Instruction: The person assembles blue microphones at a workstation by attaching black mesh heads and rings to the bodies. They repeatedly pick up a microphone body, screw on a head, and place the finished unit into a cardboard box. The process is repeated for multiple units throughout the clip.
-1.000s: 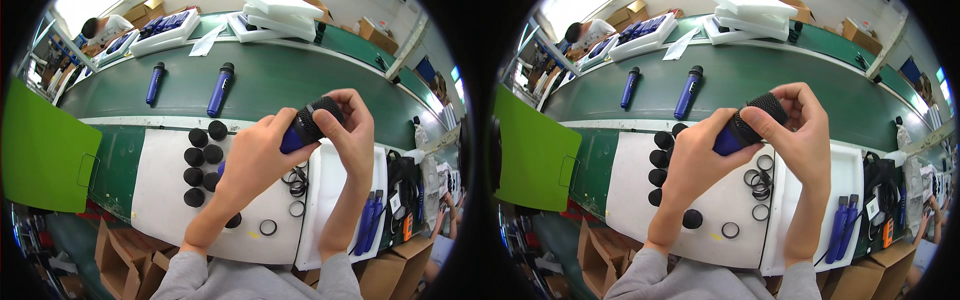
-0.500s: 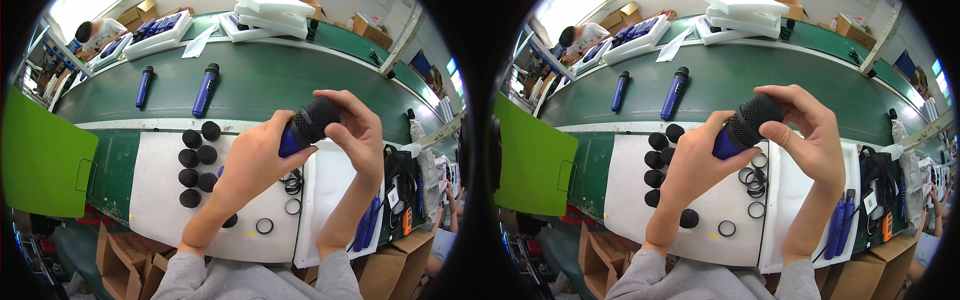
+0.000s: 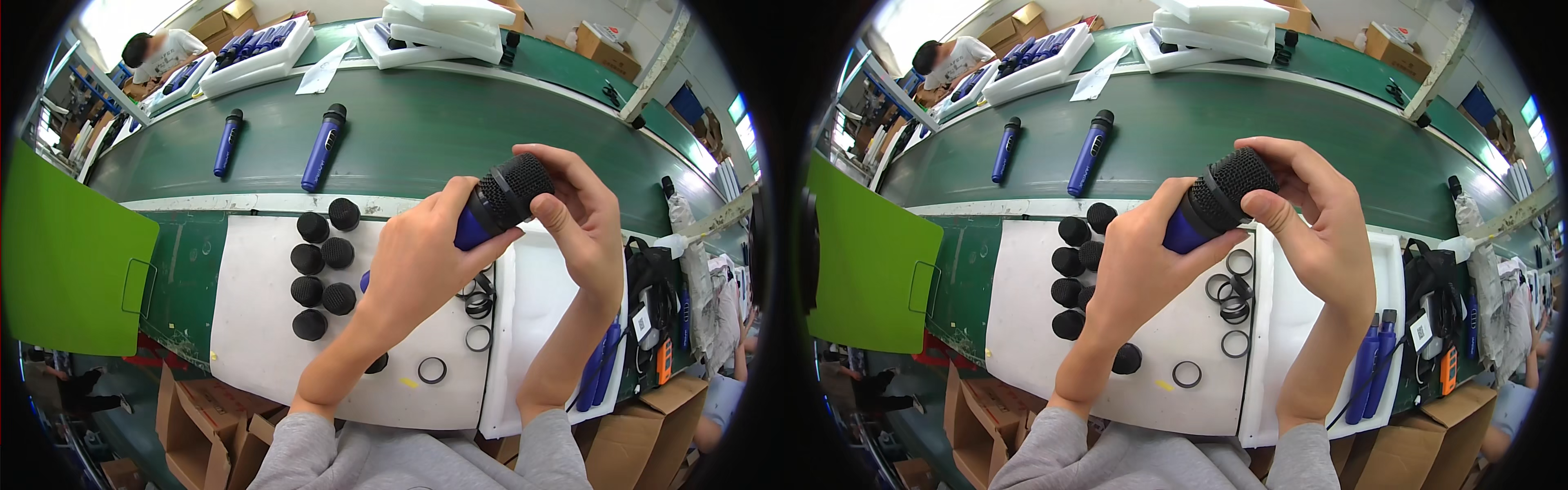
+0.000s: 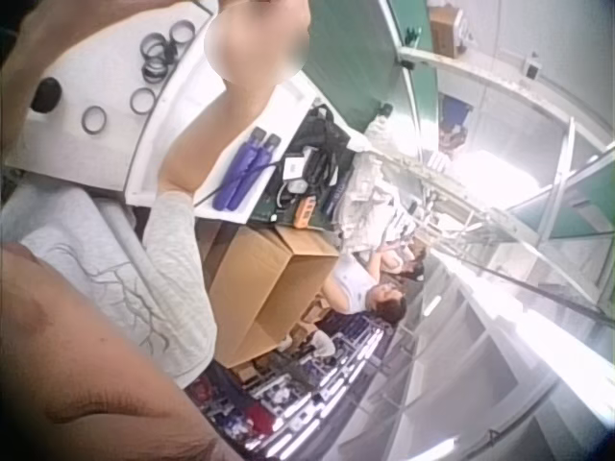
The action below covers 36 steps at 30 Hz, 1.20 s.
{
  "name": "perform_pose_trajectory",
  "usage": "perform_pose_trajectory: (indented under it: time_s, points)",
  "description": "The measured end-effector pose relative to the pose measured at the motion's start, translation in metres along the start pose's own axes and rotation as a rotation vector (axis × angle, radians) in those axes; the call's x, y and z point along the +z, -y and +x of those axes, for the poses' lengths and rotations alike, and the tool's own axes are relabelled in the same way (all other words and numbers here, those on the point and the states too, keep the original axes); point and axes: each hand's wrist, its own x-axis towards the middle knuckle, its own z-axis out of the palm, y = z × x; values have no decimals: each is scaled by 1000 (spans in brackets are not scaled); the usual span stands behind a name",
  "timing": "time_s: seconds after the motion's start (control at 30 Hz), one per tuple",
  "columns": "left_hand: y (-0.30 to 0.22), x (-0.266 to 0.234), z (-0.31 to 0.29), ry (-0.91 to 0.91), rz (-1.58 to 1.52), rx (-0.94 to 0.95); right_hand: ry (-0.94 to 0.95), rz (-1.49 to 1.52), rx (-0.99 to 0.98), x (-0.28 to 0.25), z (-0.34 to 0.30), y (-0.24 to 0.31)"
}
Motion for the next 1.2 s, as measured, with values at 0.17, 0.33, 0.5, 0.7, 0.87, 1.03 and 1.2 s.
perform_pose_trajectory:
  time_s: [0.17, 0.33, 0.5, 0.7, 0.87, 1.03, 1.2]
  points:
    - [3, -3, 0, -1, 73, 15, -2, -45, -2, 3, 0, -3]
    - [8, 0, 0, 4, 154, 31, 8, -123, 30, 2, 2, -4]
    - [9, 3, -1, 13, 172, -8, -31, -211, 28, 4, 3, -9]
    - [14, 10, -2, -42, 151, 21, -110, -234, 140, 11, 7, -7]
    - [12, 8, 0, 7, 180, -31, -115, -181, 202, 10, 8, -7]
    - [14, 9, -2, 1, 168, 6, -118, -304, 315, 6, 10, -6]
    - [9, -3, 6, 100, -44, -114, -8, 165, 21, 1, 7, -17]
